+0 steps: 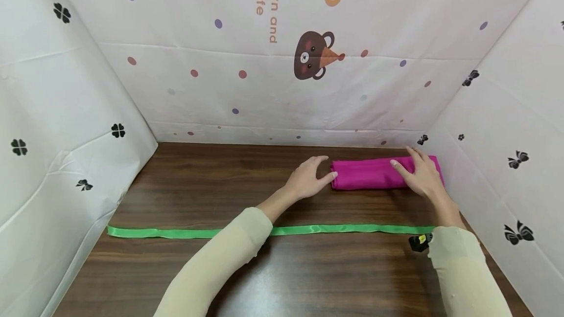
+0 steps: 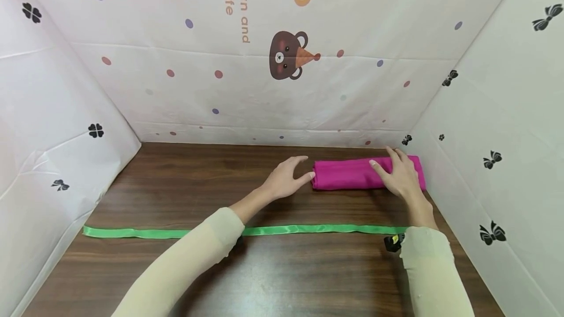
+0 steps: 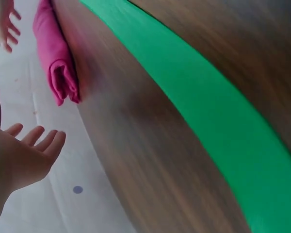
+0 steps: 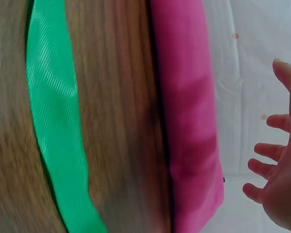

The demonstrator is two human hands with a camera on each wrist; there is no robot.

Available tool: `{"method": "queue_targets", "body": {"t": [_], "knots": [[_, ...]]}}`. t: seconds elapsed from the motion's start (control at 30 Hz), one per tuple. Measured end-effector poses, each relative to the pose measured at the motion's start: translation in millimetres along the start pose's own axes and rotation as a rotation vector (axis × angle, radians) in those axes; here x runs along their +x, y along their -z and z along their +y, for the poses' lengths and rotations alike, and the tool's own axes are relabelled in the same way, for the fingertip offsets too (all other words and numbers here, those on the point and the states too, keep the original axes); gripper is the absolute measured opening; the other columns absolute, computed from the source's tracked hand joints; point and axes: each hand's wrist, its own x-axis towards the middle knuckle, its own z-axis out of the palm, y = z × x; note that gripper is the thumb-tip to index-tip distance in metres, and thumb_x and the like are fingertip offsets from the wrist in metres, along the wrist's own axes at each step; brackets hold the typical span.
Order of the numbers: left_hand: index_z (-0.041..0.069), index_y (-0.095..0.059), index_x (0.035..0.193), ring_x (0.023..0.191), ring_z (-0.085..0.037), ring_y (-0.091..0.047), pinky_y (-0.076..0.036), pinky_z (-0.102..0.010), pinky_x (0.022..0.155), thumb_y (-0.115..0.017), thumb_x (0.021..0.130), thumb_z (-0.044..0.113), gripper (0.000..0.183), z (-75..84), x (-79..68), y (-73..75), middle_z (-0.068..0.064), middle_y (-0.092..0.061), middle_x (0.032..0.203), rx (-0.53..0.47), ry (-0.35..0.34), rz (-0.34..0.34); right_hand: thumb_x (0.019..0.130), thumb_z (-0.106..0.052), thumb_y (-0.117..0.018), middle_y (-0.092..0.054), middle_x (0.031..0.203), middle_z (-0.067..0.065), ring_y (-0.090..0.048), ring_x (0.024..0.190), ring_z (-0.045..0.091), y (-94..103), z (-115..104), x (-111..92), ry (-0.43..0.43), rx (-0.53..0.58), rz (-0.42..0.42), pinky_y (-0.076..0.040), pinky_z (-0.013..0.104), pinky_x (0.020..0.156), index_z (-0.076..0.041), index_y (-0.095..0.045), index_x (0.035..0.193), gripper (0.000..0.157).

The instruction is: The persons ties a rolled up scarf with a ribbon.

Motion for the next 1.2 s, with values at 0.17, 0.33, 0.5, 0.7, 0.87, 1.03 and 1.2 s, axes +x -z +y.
{"method": "queue_targets", "body": {"t": [0.17,0.33,0.5,0.7,0.87,1.03,1.2], "knots": [[0.019,-0.046,0.16,0.144,-0.023,-0.05,-0.045,-0.046,0.114,-0.056,0.104,0.061,0.071,-1.2,4.3,-3.1,-0.001,-0.051,0.159,-0.125,0.048,0.029,0.109,-0.055,-0.047,-0.025,0.16,0.042,-0.024,0.144,0.067,0.6,9.4,3.7,0.006,-0.003,0.018,-0.021,0.082,0.111,0.004,-0.025,0.164,0.084],[0.016,-0.048,0.158,0.139,-0.022,-0.054,-0.049,-0.043,0.111,-0.06,0.103,0.06,0.071,1.0,7.9,-8.8,-0.003,-0.055,0.155,-0.202,0.078,0.043,0.111,-0.05,-0.044,-0.028,0.152,0.05,-0.025,0.14,0.07,4.1,20.2,7.1,-0.009,0.017,0.053,-0.022,0.08,0.111,0.007,-0.028,0.162,0.078],[0.016,-0.051,0.156,0.133,-0.022,-0.058,-0.051,-0.04,0.108,-0.065,0.101,0.06,0.072,7.2,9.8,-13.5,-0.004,-0.059,0.149,-0.342,0.146,0.049,0.111,-0.047,-0.043,-0.032,0.147,0.05,-0.03,0.136,0.068,3.4,25.8,7.5,-0.046,0.026,0.079,-0.026,0.078,0.109,0.006,-0.032,0.16,0.073],[0.015,-0.053,0.154,0.131,-0.023,-0.06,-0.052,-0.038,0.107,-0.067,0.102,0.055,0.067,11.3,10.9,-22.5,-0.005,-0.061,0.147,-0.398,0.199,0.07,0.111,-0.049,-0.042,-0.032,0.147,0.051,-0.03,0.136,0.068,-1.4,34.7,3.0,-0.114,0.012,0.067,-0.027,0.076,0.112,0.013,-0.032,0.156,0.077],[0.014,-0.06,0.148,0.126,-0.021,-0.064,-0.053,-0.035,0.104,-0.071,0.102,0.045,0.057,12.2,16.9,-31.8,-0.004,-0.065,0.142,-0.42,0.221,0.132,0.11,-0.053,-0.041,-0.033,0.147,0.05,-0.03,0.137,0.067,-5.0,39.8,1.3,-0.158,0.01,0.036,-0.027,0.076,0.112,0.016,-0.033,0.154,0.082],[0.01,-0.062,0.145,0.122,-0.022,-0.066,-0.055,-0.034,0.102,-0.074,0.102,0.035,0.051,14.4,23.0,-39.2,-0.007,-0.066,0.14,-0.451,0.26,0.156,0.111,-0.052,-0.042,-0.033,0.148,0.05,-0.03,0.138,0.066,-7.0,43.1,2.0,-0.174,0.015,0.006,-0.027,0.076,0.113,0.018,-0.032,0.154,0.082],[0.01,-0.063,0.144,0.119,-0.02,-0.068,-0.056,-0.03,0.098,-0.076,0.101,0.032,0.05,16.5,28.1,-46.7,-0.006,-0.067,0.138,-0.437,0.309,0.155,0.112,-0.045,-0.042,-0.035,0.145,0.05,-0.03,0.136,0.066,-9.2,45.7,4.1,-0.188,-0.004,0.002,-0.028,0.075,0.113,0.021,-0.032,0.15,0.077]]}}
